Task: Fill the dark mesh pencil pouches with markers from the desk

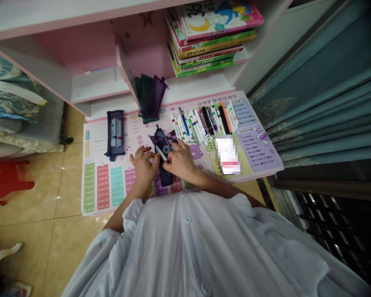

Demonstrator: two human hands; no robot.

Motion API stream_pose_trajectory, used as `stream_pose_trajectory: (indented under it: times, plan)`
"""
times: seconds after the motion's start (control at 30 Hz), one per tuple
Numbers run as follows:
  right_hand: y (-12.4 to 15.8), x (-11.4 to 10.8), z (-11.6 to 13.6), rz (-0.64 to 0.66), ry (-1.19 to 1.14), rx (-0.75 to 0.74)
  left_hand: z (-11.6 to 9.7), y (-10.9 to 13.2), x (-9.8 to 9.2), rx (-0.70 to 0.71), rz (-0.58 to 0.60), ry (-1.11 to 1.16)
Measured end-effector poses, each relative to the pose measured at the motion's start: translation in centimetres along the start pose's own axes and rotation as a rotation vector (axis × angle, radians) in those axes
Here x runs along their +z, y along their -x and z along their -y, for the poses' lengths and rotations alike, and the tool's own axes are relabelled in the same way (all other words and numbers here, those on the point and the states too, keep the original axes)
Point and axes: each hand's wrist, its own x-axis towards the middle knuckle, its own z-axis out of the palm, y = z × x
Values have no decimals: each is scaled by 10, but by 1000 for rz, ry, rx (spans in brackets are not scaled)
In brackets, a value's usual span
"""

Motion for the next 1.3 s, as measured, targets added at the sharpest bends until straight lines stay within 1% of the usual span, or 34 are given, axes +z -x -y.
stream_pose_trajectory:
  times: [0.17, 0.27, 0.4, 0.5, 0.57, 0.63, 0.7, 0.77, 0.83, 0.9, 0.97, 1.03, 1.1, 1.2, 1.3]
  plan:
    - [-2, 0, 4, 65, 11, -25, -3, 0, 1, 3, 6, 3]
    - [-2, 3, 2, 101, 5, -15, -2, 1, 2, 0, 5, 8]
    - [-2, 11, -2, 87, -33, -21, 0, 1, 3, 4, 10, 22]
    - [-1, 17, -4, 55, -83, -24, 0, 1, 3, 2, 16, 34]
    - [0, 19, -5, 10, -124, -31, -1, 0, 2, 3, 12, 46]
    - [-1, 18, -9, -68, -175, -52, -1, 0, 1, 1, 9, 52]
    - [-5, 12, -19, -169, -216, -56, -1, 0, 0, -6, 11, 54]
    - [-14, 1, -37, -270, -218, -4, 0, 0, -2, -17, 15, 56]
    - [-24, -14, -61, -350, -171, 119, 0, 0, -3, -31, 15, 65]
    - [-33, -29, -85, -435, -92, 273, 1, -1, -3, -44, 19, 77]
    - [-39, -40, -107, -473, -8, 384, 1, -2, -4, -60, 23, 90]
    - [-43, -47, -122, -460, 62, 450, 0, -3, -5, -74, 26, 99]
    - [-44, -50, -131, -423, 106, 503, 0, -4, -7, -89, 26, 102]
    - [-46, -48, -139, -368, 129, 562, 0, -4, -9, -107, 28, 98]
    - [-50, -43, -146, -340, 127, 589, 1, -4, -11, -119, 29, 90]
